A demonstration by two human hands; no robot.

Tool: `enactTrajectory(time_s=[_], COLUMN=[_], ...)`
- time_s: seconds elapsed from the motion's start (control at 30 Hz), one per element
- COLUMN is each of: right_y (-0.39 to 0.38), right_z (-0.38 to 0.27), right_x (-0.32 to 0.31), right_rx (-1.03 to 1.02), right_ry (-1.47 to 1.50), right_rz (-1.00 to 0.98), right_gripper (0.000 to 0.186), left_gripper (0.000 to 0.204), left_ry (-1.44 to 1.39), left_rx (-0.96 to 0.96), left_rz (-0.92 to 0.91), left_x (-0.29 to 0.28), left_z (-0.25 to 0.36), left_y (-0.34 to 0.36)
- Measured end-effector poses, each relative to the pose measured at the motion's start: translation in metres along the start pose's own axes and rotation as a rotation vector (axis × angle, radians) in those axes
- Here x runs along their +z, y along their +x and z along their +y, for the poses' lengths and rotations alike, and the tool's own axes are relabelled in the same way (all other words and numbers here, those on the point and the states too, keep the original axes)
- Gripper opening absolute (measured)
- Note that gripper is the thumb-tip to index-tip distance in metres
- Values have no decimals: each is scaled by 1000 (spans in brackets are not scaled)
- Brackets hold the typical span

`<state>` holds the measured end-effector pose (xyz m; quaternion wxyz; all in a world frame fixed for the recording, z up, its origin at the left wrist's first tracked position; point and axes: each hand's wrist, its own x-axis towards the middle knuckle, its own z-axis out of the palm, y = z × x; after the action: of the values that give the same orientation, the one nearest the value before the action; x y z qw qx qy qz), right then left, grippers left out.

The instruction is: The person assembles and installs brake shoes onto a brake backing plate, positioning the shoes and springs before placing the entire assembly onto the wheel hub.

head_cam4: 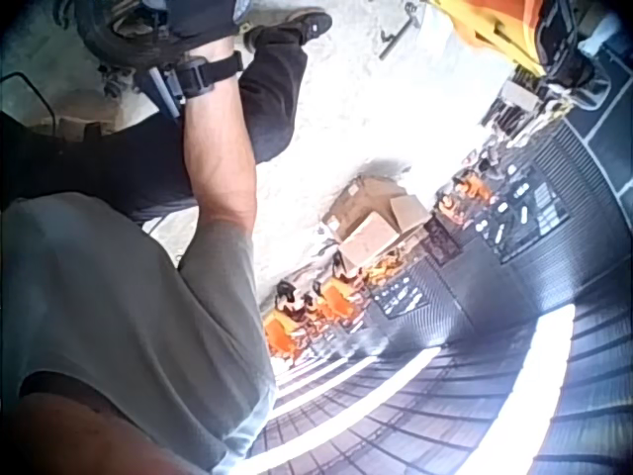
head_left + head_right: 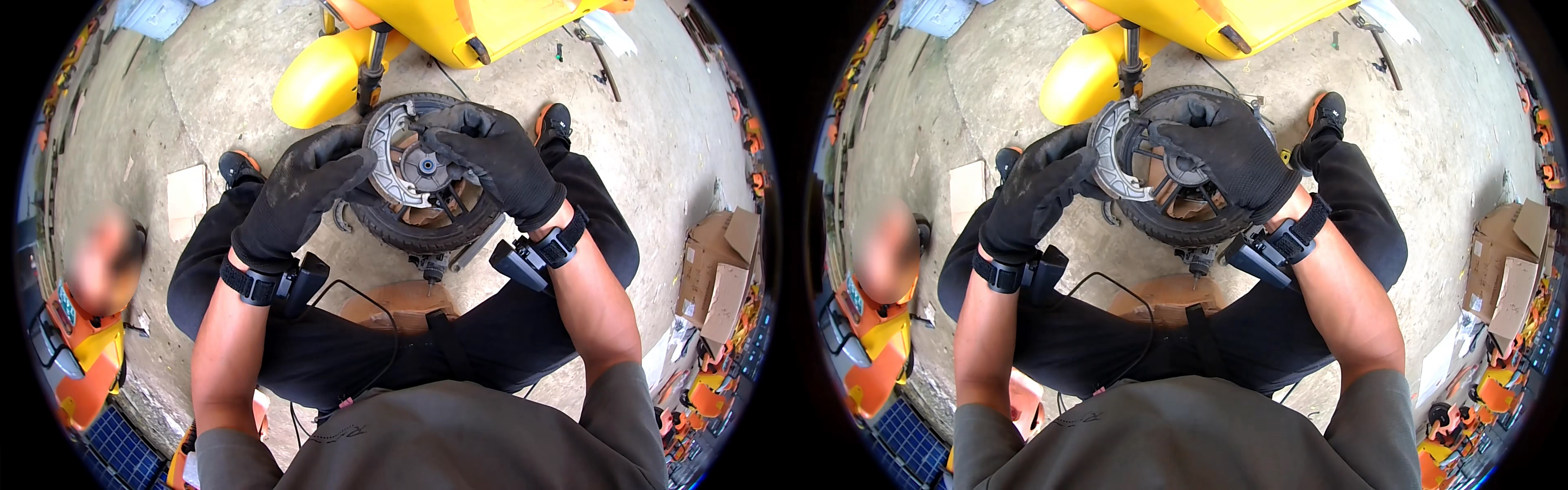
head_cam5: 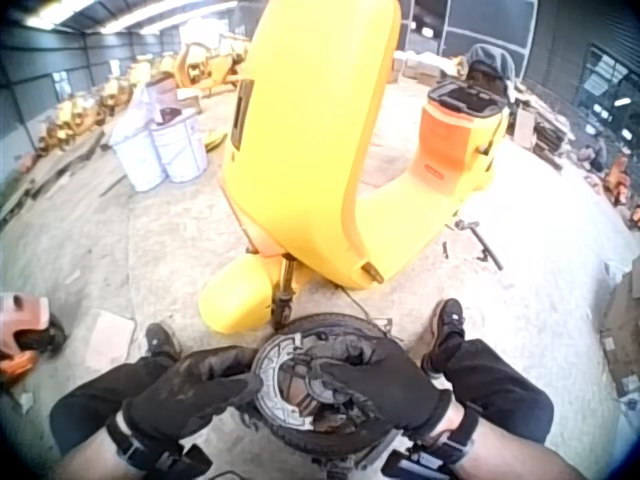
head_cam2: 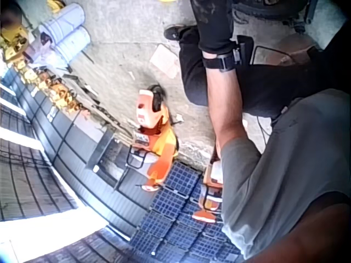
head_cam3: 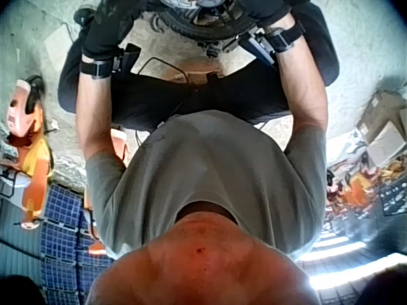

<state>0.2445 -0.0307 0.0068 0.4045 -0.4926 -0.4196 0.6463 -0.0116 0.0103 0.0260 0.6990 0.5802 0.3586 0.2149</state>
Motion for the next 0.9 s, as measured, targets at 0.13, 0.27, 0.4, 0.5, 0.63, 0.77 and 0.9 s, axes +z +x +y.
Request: enactTrajectory(time_s=[0.13, 0.27, 0.4, 0.5, 0.63, 0.77, 0.9], right_y=[-1, 2, 2, 1, 0, 2, 2], right_z=[-3, 2, -1, 1, 1, 5, 5], right_x=[1, 1, 1, 1, 3, 2, 2], right_rx=[-24, -61, -21, 6, -3, -24, -11], right_ry=[73, 65, 29, -23, 45, 34, 47], right_rz=[-17, -12, -5, 18, 3, -5, -4], right_gripper=[26, 24, 22, 22, 23, 22, 23], left_gripper=[30, 46, 47, 47, 48, 47, 49], left_ry=[180, 376, 285, 129, -44, -26, 91], left_rx=[80, 191, 145, 61, -67, -35, 2], left_rz=[-3, -44, -23, 15, 13, 29, 34], left_x=[-5, -8, -6, 1, 2, 3, 0], left_z=[-7, -6, -7, -2, 7, 6, 0], left_y=[-2, -1, -2, -1, -1, -1, -1])
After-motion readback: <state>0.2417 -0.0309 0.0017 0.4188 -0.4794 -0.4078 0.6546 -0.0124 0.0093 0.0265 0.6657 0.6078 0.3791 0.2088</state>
